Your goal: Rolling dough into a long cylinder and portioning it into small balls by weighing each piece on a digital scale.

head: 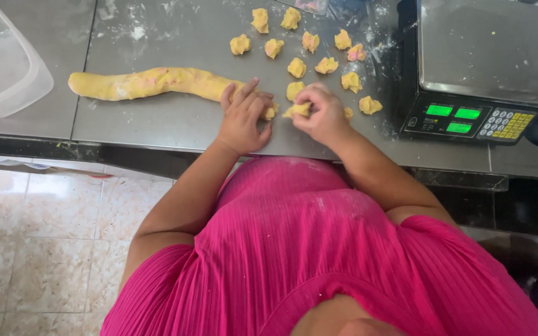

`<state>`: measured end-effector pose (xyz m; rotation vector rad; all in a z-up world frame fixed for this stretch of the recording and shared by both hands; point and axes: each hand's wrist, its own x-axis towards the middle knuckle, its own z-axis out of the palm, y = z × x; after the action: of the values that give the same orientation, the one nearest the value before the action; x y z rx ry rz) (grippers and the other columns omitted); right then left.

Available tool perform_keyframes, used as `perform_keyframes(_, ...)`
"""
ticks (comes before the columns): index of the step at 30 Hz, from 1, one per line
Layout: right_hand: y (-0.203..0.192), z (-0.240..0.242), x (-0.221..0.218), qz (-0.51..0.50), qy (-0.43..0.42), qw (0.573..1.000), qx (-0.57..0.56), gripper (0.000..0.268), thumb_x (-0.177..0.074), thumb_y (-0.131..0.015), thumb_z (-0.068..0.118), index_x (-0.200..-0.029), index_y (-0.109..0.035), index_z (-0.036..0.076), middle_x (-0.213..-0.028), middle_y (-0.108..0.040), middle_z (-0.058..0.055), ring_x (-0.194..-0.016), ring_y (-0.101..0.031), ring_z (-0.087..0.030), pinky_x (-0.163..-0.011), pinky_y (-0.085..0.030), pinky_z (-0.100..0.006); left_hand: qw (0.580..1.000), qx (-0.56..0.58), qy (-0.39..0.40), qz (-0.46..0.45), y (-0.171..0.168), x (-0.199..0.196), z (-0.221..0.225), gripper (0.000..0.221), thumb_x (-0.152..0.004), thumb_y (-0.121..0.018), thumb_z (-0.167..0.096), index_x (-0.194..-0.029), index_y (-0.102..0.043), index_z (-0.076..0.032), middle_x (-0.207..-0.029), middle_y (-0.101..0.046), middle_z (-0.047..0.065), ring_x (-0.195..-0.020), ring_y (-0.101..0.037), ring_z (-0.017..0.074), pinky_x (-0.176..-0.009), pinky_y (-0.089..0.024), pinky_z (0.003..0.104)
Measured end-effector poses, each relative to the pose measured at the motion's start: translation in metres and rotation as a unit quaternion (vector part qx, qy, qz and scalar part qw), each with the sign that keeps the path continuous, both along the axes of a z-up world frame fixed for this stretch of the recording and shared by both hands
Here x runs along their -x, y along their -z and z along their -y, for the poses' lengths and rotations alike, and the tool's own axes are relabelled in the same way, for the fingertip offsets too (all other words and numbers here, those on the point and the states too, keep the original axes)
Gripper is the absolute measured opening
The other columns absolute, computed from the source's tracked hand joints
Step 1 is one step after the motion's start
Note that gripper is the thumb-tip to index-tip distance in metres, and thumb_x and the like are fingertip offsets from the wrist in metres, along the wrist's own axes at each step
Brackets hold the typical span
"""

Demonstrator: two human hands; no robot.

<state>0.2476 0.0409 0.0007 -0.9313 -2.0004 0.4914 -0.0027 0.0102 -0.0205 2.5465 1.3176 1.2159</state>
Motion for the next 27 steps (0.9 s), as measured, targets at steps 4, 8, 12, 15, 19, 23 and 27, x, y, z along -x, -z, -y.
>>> perform_keyframes(4, -0.078, 0.006, -0.078, 0.033, 0.112, 0.993, -0.031, 0.031, -0.09, -0.089, 0.006, -0.113, -0.067, 0.005, -0.113, -0.066, -0.013, -0.089, -0.066, -0.02, -0.07, -0.053, -0.027, 0.999, -0.024, 0.011, 0.019, -0.016, -0.002, 0.006, 0.034, -0.072, -0.069, -0.014, -0.104, -0.058, -0.011, -0.118, -0.071, 0.003, -0.134, -0.055, 0.0355, -0.109, -0.027, 0.059)
perform_keyframes(8, -0.117, -0.021, -0.173, -0.063, 0.139, 0.988, 0.009, 0.045, -0.096, -0.083, -0.009, -0.132, -0.055, -0.003, -0.117, -0.066, -0.025, -0.1, -0.069, -0.029, -0.085, -0.061, -0.036, 0.999, -0.046, 0.022, 0.01, -0.02, -0.003, 0.007, 0.033, -0.075, -0.067, -0.017, -0.106, -0.06, -0.009, -0.114, -0.071, 0.003, -0.129, -0.059, 0.035, -0.109, -0.027, 0.055)
perform_keyframes(12, -0.136, -0.039, -0.231, 0.052, 0.209, 0.974, 0.066, 0.03, -0.105, -0.072, 0.004, -0.13, -0.055, -0.001, -0.124, -0.073, -0.015, -0.092, -0.067, -0.022, -0.081, -0.057, -0.037, 0.998, -0.052, 0.014, 0.014, -0.019, -0.003, 0.005, 0.032, -0.072, -0.066, -0.018, -0.103, -0.06, -0.01, -0.113, -0.072, 0.003, -0.125, -0.063, 0.035, -0.109, -0.028, 0.052)
perform_keyframes(15, -0.137, -0.048, -0.261, 0.161, 0.332, 0.919, 0.139, 0.021, -0.108, -0.071, 0.029, -0.121, -0.068, 0.013, -0.12, -0.077, 0.0, -0.091, -0.069, -0.019, -0.078, -0.052, -0.037, 0.999, -0.048, 0.012, 0.015, -0.016, -0.002, 0.005, 0.031, -0.072, -0.065, -0.019, -0.102, -0.06, -0.01, -0.114, -0.072, 0.003, -0.124, -0.064, 0.0358, -0.109, -0.028, 0.051)
perform_keyframes(19, -0.138, -0.047, -0.298, 0.151, 0.29, 0.945, -0.021, 0.014, -0.113, -0.073, 0.011, -0.123, -0.072, 0.001, -0.113, -0.077, -0.012, -0.103, -0.074, -0.025, -0.084, -0.055, -0.042, 0.999, -0.046, 0.008, 0.012, -0.018, -0.001, 0.007, 0.03, -0.073, -0.066, -0.019, -0.102, -0.06, -0.01, -0.113, -0.072, 0.003, -0.125, -0.063, 0.0349, -0.109, -0.028, 0.052)
perform_keyframes(23, -0.158, -0.032, -0.276, 0.152, 0.271, 0.951, -0.008, 0.011, -0.117, -0.074, 0.008, -0.126, -0.068, 0.003, -0.112, -0.069, -0.01, -0.105, -0.067, -0.025, -0.083, -0.052, -0.045, 0.999, -0.03, 0.008, 0.011, -0.016, -0.002, 0.006, 0.031, -0.073, -0.066, -0.02, -0.102, -0.06, -0.01, -0.115, -0.072, 0.003, -0.126, -0.062, 0.035, -0.11, -0.027, 0.051)
perform_keyframes(27, -0.162, -0.034, -0.258, 0.169, 0.28, 0.944, -0.034, 0.025, -0.113, -0.08, 0.013, -0.13, -0.067, 0.0, -0.121, -0.071, -0.015, -0.107, -0.069, -0.03, -0.084, -0.051, -0.046, 0.999, -0.049, 0.0, 0.013, -0.017, -0.003, 0.006, 0.029, -0.073, -0.065, -0.017, -0.1, -0.061, -0.009, -0.113, -0.073, 0.005, -0.124, -0.064, 0.0353, -0.109, -0.028, 0.05)
